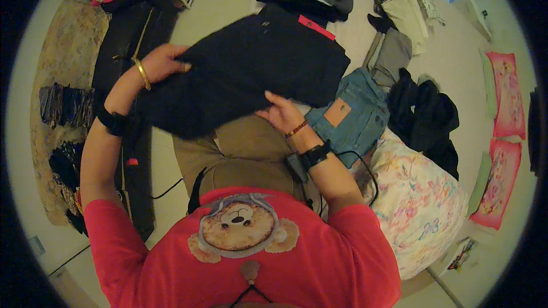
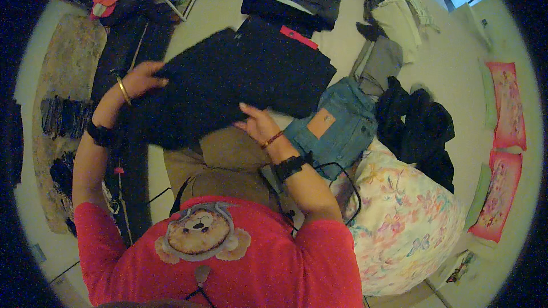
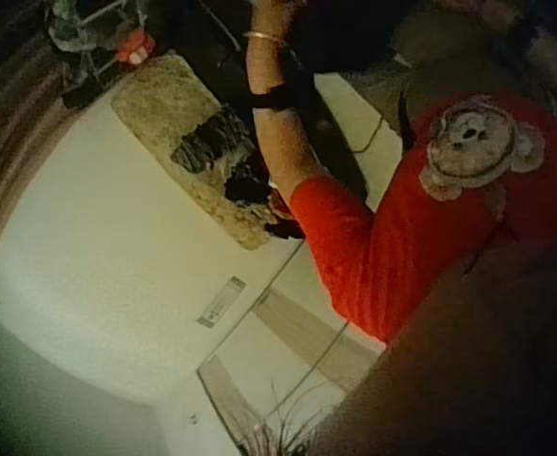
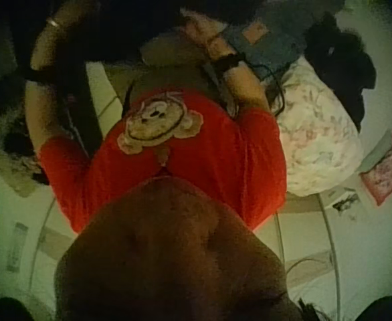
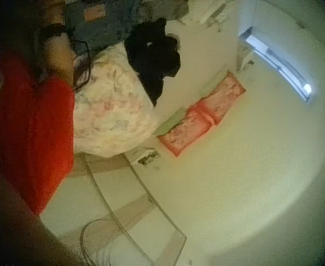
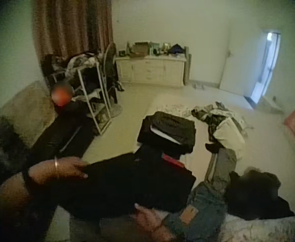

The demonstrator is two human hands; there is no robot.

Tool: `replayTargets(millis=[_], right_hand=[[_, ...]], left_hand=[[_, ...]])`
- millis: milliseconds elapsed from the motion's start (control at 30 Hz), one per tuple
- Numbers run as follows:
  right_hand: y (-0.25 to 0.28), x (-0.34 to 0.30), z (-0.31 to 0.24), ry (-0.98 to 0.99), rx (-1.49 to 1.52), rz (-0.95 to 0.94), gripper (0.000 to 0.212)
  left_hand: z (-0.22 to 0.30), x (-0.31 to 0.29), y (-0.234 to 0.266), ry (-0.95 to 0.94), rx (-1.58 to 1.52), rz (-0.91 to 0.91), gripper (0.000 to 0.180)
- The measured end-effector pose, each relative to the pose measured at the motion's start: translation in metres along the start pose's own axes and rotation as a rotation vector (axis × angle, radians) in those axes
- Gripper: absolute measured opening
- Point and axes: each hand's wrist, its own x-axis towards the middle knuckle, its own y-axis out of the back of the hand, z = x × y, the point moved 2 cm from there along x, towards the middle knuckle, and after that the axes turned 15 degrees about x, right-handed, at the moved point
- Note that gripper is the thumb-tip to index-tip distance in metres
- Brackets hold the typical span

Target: The person folds several garments on a bed, including a black shirt with red accents, a pair of jeans, and other dark and light-colored items. Each item is smoothed, folded, and stacked in sequence.

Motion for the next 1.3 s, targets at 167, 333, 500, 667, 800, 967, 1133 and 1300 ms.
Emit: replayTargets(millis=[167, 333, 500, 667, 800, 967, 1133, 1300], right_hand=[[-0.056, -0.029, -0.093, 0.241, 0.166, -0.145, 0.040], [-0.048, -0.049, -0.163, 0.400, 0.080, -0.440, 0.060], [0.034, -0.031, -0.167, 0.503, -0.320, 0.229, 0.056], [0.051, -0.018, -0.163, 0.552, 0.177, 0.111, 0.075], [0.050, -0.013, -0.161, 0.543, -0.605, 0.263, 0.085], [0.056, -0.009, -0.167, 0.614, -0.647, 0.270, 0.085], [0.015, -0.033, -0.178, 0.929, -1.309, 0.655, 0.081], [-0.053, -0.030, -0.145, 1.444, -1.896, 0.414, 0.076]], left_hand=[[0.059, 0.030, 0.044, -0.441, 0.493, 0.715, 0.041], [0.090, 0.084, -0.004, -0.535, 0.785, 1.089, 0.040], [0.083, 0.145, -0.141, -0.328, 0.700, 0.504, 0.045], [0.068, 0.159, -0.167, -0.305, 0.642, 0.657, 0.047], [0.061, 0.164, -0.138, -0.308, 0.618, 0.553, 0.048], [0.064, 0.146, -0.134, -0.355, 0.621, 0.768, 0.043], [0.051, 0.150, -0.122, -0.311, 0.474, 0.433, 0.043], [0.049, 0.163, -0.114, -0.161, 0.582, 0.707, 0.058]])
